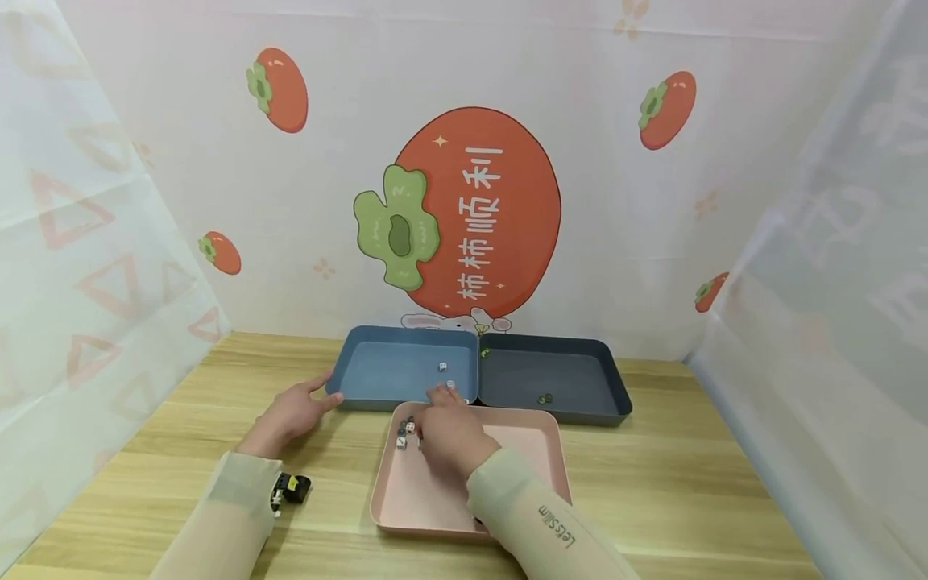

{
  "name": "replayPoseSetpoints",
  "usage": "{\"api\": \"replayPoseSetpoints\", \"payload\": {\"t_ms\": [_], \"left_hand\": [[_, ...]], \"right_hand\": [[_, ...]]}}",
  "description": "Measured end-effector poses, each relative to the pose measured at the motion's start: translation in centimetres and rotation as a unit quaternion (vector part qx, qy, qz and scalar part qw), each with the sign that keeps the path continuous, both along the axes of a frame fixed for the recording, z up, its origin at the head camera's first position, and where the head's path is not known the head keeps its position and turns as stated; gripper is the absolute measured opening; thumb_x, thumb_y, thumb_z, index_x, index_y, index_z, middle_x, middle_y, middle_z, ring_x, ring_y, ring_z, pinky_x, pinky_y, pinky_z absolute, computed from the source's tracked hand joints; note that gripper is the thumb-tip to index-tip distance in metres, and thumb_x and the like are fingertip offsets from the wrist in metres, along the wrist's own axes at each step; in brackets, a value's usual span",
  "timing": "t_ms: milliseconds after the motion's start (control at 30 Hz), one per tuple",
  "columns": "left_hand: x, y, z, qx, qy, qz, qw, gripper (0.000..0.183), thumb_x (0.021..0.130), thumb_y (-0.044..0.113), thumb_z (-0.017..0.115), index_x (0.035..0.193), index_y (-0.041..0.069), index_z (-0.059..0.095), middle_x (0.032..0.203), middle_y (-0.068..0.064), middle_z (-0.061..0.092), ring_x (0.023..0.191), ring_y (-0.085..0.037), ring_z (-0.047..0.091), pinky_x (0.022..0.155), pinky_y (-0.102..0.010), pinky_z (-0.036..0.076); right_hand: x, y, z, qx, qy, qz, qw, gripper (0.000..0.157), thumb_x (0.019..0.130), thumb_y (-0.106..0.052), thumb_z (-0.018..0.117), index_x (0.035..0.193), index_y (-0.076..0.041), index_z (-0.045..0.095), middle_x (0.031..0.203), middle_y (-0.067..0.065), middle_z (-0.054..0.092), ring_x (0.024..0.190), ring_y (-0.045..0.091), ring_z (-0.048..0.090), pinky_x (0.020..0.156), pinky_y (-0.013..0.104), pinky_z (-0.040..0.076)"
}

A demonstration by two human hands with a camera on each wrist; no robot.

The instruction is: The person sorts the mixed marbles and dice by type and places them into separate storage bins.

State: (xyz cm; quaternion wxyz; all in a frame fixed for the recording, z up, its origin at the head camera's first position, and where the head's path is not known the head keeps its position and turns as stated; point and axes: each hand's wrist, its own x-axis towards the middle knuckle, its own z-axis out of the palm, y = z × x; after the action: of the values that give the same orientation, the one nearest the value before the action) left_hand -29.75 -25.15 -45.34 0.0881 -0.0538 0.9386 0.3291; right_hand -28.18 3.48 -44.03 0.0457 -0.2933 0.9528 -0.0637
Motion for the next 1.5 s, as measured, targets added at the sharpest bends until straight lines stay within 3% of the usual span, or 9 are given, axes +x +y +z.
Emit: {"api": "replayPoseSetpoints", "payload": {"t_ms": [133, 500, 800, 900, 1000, 1067, 1200, 1400, 1500], "left_hand": [[-0.2, 0.0, -0.2, 0.007, -0.007, 0.005, 0.9999, 0.071, 0.098, 0.056, 0.054, 0.159, 0.032, 0.027, 0.156, -0.022, 0.031, 0.133, -0.068, -0.007, 0.087, -0.088, -0.009], [-1.3, 0.7, -0.6, 0.016, -0.006, 0.001, 0.9999, 0.072, 0.097, 0.059, 0.053, 0.159, 0.032, 0.027, 0.158, -0.019, 0.03, 0.135, -0.067, -0.006, 0.088, -0.088, -0.008], [-0.7, 0.5, -0.9, 0.027, -0.019, 0.007, 0.9994, 0.073, 0.097, 0.06, 0.053, 0.159, 0.031, 0.026, 0.158, -0.019, 0.03, 0.135, -0.066, -0.008, 0.088, -0.087, -0.01], [-0.5, 0.3, -0.9, 0.024, -0.023, 0.007, 0.9994, 0.073, 0.097, 0.06, 0.053, 0.159, 0.033, 0.025, 0.158, -0.019, 0.028, 0.136, -0.065, -0.009, 0.088, -0.086, -0.011], [-0.6, 0.0, -0.7, 0.016, -0.02, 0.007, 0.9997, 0.073, 0.097, 0.06, 0.052, 0.159, 0.033, 0.025, 0.159, -0.019, 0.027, 0.135, -0.066, -0.009, 0.088, -0.086, -0.011], [-0.7, -0.1, -0.5, 0.012, -0.017, 0.004, 0.9998, 0.074, 0.097, 0.061, 0.052, 0.159, 0.032, 0.025, 0.159, -0.02, 0.027, 0.135, -0.066, -0.009, 0.088, -0.087, -0.011], [-0.9, -0.1, -0.4, 0.011, -0.018, 0.001, 0.9998, 0.075, 0.096, 0.062, 0.052, 0.159, 0.033, 0.024, 0.159, -0.019, 0.027, 0.136, -0.065, -0.008, 0.089, -0.086, -0.01], [-0.8, 0.1, -0.1, 0.009, -0.029, -0.001, 0.9995, 0.074, 0.097, 0.06, 0.052, 0.16, 0.034, 0.023, 0.16, -0.019, 0.025, 0.136, -0.065, -0.01, 0.09, -0.087, -0.01], [-0.8, 0.0, 0.3, 0.006, -0.028, -0.002, 0.9996, 0.074, 0.097, 0.061, 0.051, 0.16, 0.034, 0.022, 0.16, -0.019, 0.025, 0.135, -0.065, -0.011, 0.089, -0.086, -0.01]], "right_hand": [[0.1, 0.0, -0.1, -0.012, -0.002, -0.013, 1.0, 0.026, 0.091, -0.021, 0.072, 0.069, -0.025, 0.061, 0.149, 0.014, 0.046, 0.148, 0.035, 0.021, 0.12, 0.046, 0.011], [-1.0, 0.8, -0.3, -0.003, 0.008, 0.002, 1.0, 0.029, 0.091, -0.016, 0.071, 0.066, -0.024, 0.058, 0.143, 0.012, 0.053, 0.146, 0.036, 0.024, 0.119, 0.047, 0.011], [-0.8, 1.0, 0.4, 0.011, -0.028, -0.013, 0.999, 0.025, 0.091, -0.023, 0.071, 0.068, -0.024, 0.061, 0.146, 0.013, 0.05, 0.148, 0.035, 0.02, 0.12, 0.046, 0.009], [-0.6, 1.2, 0.5, 0.021, -0.036, -0.016, 0.999, 0.017, 0.091, -0.024, 0.07, 0.075, -0.023, 0.065, 0.15, 0.014, 0.044, 0.149, 0.034, 0.017, 0.12, 0.046, 0.008], [-0.5, 1.4, 0.4, 0.005, -0.036, -0.007, 0.999, 0.004, 0.092, -0.021, 0.07, 0.089, -0.024, 0.071, 0.154, 0.015, 0.039, 0.149, 0.034, 0.014, 0.12, 0.047, 0.006], [-0.6, 1.6, 0.2, -0.008, -0.029, 0.002, 1.0, 0.009, 0.092, -0.017, 0.07, 0.093, -0.026, 0.073, 0.154, 0.015, 0.04, 0.149, 0.035, 0.014, 0.12, 0.047, 0.005], [-0.6, 1.7, -0.2, -0.009, -0.02, 0.01, 1.0, 0.01, 0.093, -0.021, 0.069, 0.086, -0.027, 0.072, 0.152, 0.015, 0.042, 0.149, 0.035, 0.016, 0.12, 0.047, 0.005], [-0.4, 1.7, -0.2, -0.003, -0.016, 0.045, 0.999, 0.013, 0.091, -0.022, 0.071, 0.1, -0.03, 0.077, 0.154, 0.014, 0.04, 0.149, 0.037, 0.014, 0.12, 0.048, 0.007], [-0.4, 1.6, 0.1, -0.003, -0.005, 0.06, 0.998, 0.009, 0.091, -0.02, 0.071, 0.092, -0.028, 0.076, 0.154, 0.015, 0.039, 0.149, 0.038, 0.013, 0.12, 0.047, 0.006]]}}
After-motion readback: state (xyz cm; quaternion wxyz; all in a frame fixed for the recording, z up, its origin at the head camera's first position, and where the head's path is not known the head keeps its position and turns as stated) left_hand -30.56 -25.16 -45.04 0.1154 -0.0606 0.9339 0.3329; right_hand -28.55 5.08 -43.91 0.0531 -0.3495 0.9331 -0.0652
